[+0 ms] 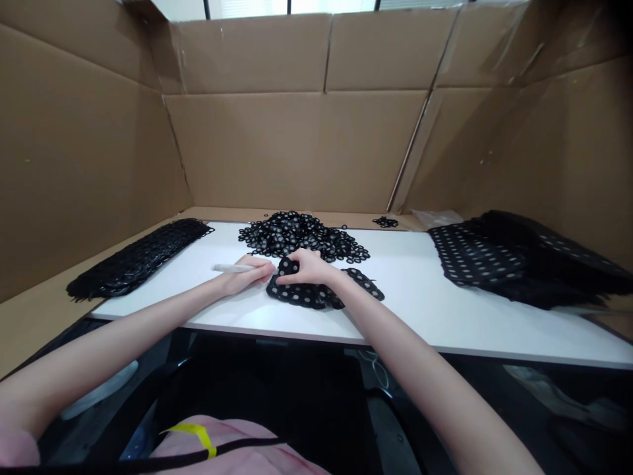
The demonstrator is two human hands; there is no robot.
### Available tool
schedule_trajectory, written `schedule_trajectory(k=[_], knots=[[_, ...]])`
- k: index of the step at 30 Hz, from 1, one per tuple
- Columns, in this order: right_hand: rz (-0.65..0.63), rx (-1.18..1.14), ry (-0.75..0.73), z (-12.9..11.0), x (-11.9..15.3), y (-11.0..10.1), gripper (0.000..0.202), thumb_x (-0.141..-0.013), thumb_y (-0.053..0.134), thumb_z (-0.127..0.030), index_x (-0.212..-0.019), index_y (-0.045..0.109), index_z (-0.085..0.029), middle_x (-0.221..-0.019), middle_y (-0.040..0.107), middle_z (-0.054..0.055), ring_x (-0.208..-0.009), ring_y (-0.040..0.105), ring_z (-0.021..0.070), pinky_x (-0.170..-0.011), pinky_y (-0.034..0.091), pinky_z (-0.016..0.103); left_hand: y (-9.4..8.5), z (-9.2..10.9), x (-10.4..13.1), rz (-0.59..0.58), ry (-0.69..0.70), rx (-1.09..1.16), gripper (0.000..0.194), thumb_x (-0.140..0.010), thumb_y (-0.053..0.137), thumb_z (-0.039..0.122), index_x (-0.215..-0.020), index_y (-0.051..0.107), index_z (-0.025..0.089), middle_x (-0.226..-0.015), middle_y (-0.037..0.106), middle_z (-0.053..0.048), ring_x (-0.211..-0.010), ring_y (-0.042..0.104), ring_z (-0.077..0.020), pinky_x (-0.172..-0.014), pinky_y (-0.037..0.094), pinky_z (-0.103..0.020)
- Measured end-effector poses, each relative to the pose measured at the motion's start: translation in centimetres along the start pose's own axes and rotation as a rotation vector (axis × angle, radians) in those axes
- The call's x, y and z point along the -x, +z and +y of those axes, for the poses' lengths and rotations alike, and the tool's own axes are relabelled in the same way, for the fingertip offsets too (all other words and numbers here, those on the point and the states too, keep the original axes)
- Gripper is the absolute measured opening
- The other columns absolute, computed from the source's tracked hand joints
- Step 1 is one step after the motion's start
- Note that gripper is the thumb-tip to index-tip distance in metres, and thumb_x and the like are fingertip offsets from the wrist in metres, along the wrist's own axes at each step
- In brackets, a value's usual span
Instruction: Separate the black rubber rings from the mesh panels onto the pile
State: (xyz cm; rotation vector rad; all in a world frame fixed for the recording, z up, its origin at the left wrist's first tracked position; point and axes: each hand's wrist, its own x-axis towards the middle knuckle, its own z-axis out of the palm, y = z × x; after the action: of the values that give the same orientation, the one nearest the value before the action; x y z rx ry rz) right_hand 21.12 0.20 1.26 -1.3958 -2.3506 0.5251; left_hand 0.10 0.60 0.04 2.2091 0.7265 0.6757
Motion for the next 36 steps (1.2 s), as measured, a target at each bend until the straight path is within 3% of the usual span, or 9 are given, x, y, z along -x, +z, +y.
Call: schedule_trajectory(k=[7, 14, 22, 28, 36], knots=[[-0.044, -0.06, -0.052, -0.02, -0.19, -0.15, 0.036, -0.065, 0.071, -0.048, -0.06, 0.054, -0.016, -0.059, 0.048, -0.005, -0.067, 0.049, 0.014, -0.08, 0.029, 0.033, 0.11, 0.37, 0.36, 0.061, -0.129, 0.176, 0.051, -0.086, 0.048, 0.046, -0.047, 0.044, 0.014, -0.044, 0.034, 0.002, -0.047, 0.031, -0.0087, -0.05, 0.019, -0.028], [-0.029, -0.064, -0.071, -0.01, 0.07, -0.01, 0.04, -0.065, 0.069, -0.051, -0.058, 0.052, -0.016, -0.056, 0.046, -0.006, -0.066, 0.049, 0.0134, -0.081, 0.027, 0.033, 0.26, 0.44, 0.33, 0.046, -0.1, 0.158, 0.051, -0.087, 0.048, 0.047, -0.048, 0.043, 0.014, -0.045, 0.036, 0.001, -0.049, 0.032, -0.0086, -0.05, 0.021, -0.027], [-0.027, -0.006, -0.096, 0.01, -0.22, 0.18, 0.043, -0.065, 0.068, -0.053, -0.057, 0.044, -0.017, -0.058, 0.044, -0.005, -0.067, 0.046, 0.0144, -0.08, 0.027, 0.033, -0.15, 0.15, 0.0, -0.052, -0.126, 0.164, 0.05, -0.086, 0.05, 0.044, -0.047, 0.04, 0.015, -0.043, 0.034, 0.002, -0.046, 0.029, -0.008, -0.048, 0.02, -0.027], [-0.037, -0.028, -0.155, -0.07, -0.23, 0.15, 0.038, -0.065, 0.068, -0.05, -0.058, 0.05, -0.017, -0.057, 0.044, -0.006, -0.067, 0.047, 0.0138, -0.08, 0.025, 0.032, -0.33, -0.03, -0.28, -0.123, -0.171, 0.227, 0.052, -0.085, 0.053, 0.043, -0.043, 0.039, 0.015, -0.038, 0.032, 0.002, -0.041, 0.028, -0.0073, -0.045, 0.017, -0.028], [-0.037, 0.0, -0.063, -0.54, 0.02, -0.07, 0.039, -0.065, 0.068, -0.05, -0.058, 0.05, -0.016, -0.057, 0.045, -0.006, -0.065, 0.049, 0.0136, -0.082, 0.027, 0.034, -0.08, -0.07, 0.05, -0.063, -0.13, 0.154, 0.048, -0.087, 0.05, 0.044, -0.049, 0.044, 0.014, -0.044, 0.036, 0.002, -0.047, 0.032, -0.0085, -0.049, 0.022, -0.026]])
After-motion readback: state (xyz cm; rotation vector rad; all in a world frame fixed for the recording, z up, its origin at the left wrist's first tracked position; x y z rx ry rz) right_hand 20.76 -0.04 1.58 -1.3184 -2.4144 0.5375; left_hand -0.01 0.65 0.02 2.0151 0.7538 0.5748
